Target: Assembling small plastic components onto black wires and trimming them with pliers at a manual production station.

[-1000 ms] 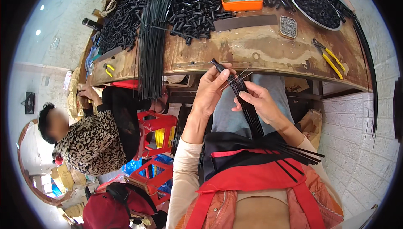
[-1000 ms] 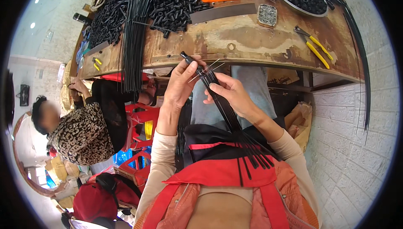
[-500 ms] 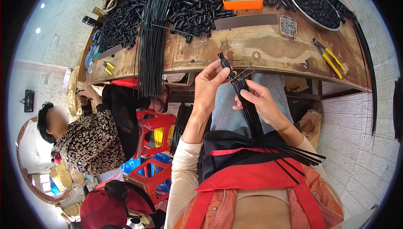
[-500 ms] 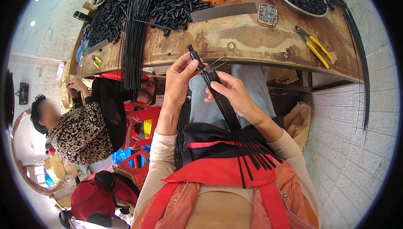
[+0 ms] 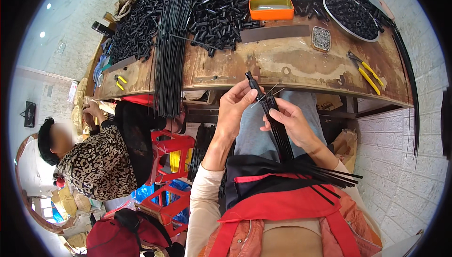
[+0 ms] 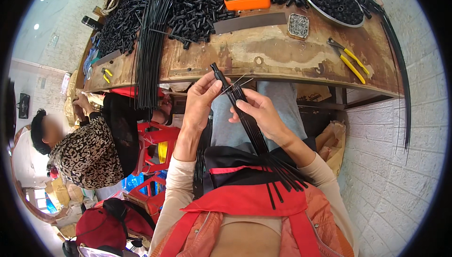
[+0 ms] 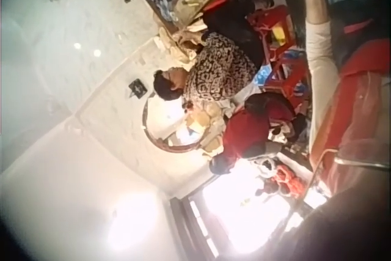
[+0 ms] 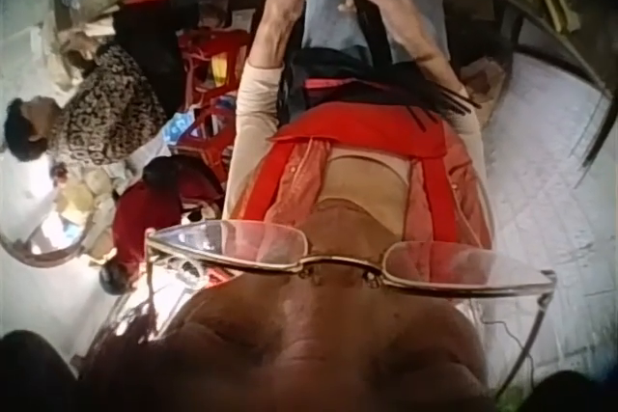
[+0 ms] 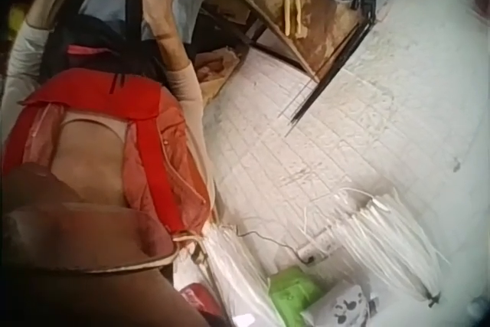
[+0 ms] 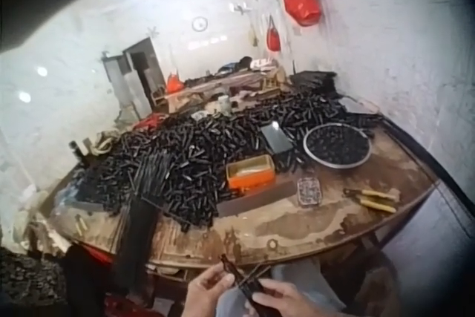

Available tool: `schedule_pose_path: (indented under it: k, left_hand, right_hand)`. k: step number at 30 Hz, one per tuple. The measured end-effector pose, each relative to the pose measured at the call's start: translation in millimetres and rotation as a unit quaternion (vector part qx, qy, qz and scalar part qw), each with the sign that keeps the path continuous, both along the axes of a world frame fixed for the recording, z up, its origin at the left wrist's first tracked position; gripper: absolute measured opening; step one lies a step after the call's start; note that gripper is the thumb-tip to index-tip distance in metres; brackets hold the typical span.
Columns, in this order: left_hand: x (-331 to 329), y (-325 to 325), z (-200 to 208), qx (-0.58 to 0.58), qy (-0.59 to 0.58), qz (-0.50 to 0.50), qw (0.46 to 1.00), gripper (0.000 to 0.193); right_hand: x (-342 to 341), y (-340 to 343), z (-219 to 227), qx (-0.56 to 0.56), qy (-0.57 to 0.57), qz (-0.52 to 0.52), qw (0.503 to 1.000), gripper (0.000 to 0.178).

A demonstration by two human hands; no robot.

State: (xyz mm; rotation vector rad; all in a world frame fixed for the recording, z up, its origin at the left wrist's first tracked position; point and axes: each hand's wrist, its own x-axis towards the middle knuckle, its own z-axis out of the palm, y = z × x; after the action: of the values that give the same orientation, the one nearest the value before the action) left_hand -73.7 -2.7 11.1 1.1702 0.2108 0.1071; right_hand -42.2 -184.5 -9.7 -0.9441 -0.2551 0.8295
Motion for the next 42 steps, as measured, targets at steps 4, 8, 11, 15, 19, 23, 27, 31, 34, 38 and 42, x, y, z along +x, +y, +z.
schedule_pose_path:
  k: [4, 8, 11, 15, 19, 23, 27, 31, 34, 38, 42]
  left_hand:
    - [-5.3, -7.4, 2.8, 0.023, -0.012, 0.061, 0.998, 0.037]
    - [-10.8, -13.0, 5.9, 0.054, -0.008, 0.071, 0.996, 0.041]
    - [-19.1, -17.0, 2.5, -0.059, -0.041, 0.063, 0.995, 0.039]
    - [-27.2, -28.0, -7.5, -0.031, -0.122, 0.091, 0.988, 0.030]
    - [-24.1, -27.1, -16.7, 0.016, -0.108, 0.117, 0.987, 0.013]
    - [-22.7, -26.1, -16.6, 0.075, -0.082, 0.123, 0.986, 0.014]
    - [-21.1, -25.5, -5.1, 0.153, -0.073, 0.118, 0.978, 0.023]
    - [-15.4, -10.7, -7.3, -0.005, -0.088, 0.062, 0.994, 0.037]
    - [-15.5, -6.5, -11.9, -0.125, -0.058, 0.004, 0.990, 0.055]
    - [-7.2, -5.9, -11.2, -0.188, -0.047, -0.052, 0.980, 0.066]
    - [-4.1, -12.4, -8.3, -0.123, -0.033, -0.018, 0.992, 0.049]
  right_hand:
    - [-2.0, 0.1, -1.0, -0.007, -0.006, -0.006, 1.000, 0.034]
    - [-2.0, -0.9, -2.1, 0.004, -0.020, 0.001, 1.000, 0.034]
    - [0.0, -2.1, -4.8, 0.009, -0.020, -0.003, 1.000, 0.033]
    - [0.9, -1.0, -7.0, 0.014, -0.014, -0.005, 1.000, 0.032]
    - [0.5, -0.7, -6.6, 0.007, -0.009, 0.003, 1.000, 0.032]
    - [-1.0, 1.1, -8.2, 0.002, -0.022, -0.003, 1.000, 0.031]
    - [-1.3, -1.3, -9.2, 0.005, -0.016, -0.010, 1.000, 0.030]
    - [-1.1, -1.1, -7.8, 0.016, -0.013, -0.003, 1.000, 0.031]
    - [3.1, 0.4, -13.1, 0.042, 0.013, 0.026, 0.999, 0.032]
    - [11.1, -2.6, -14.5, 0.052, 0.048, 0.062, 0.996, 0.033]
    - [7.6, -0.2, -5.6, 0.041, 0.019, 0.013, 0.999, 0.031]
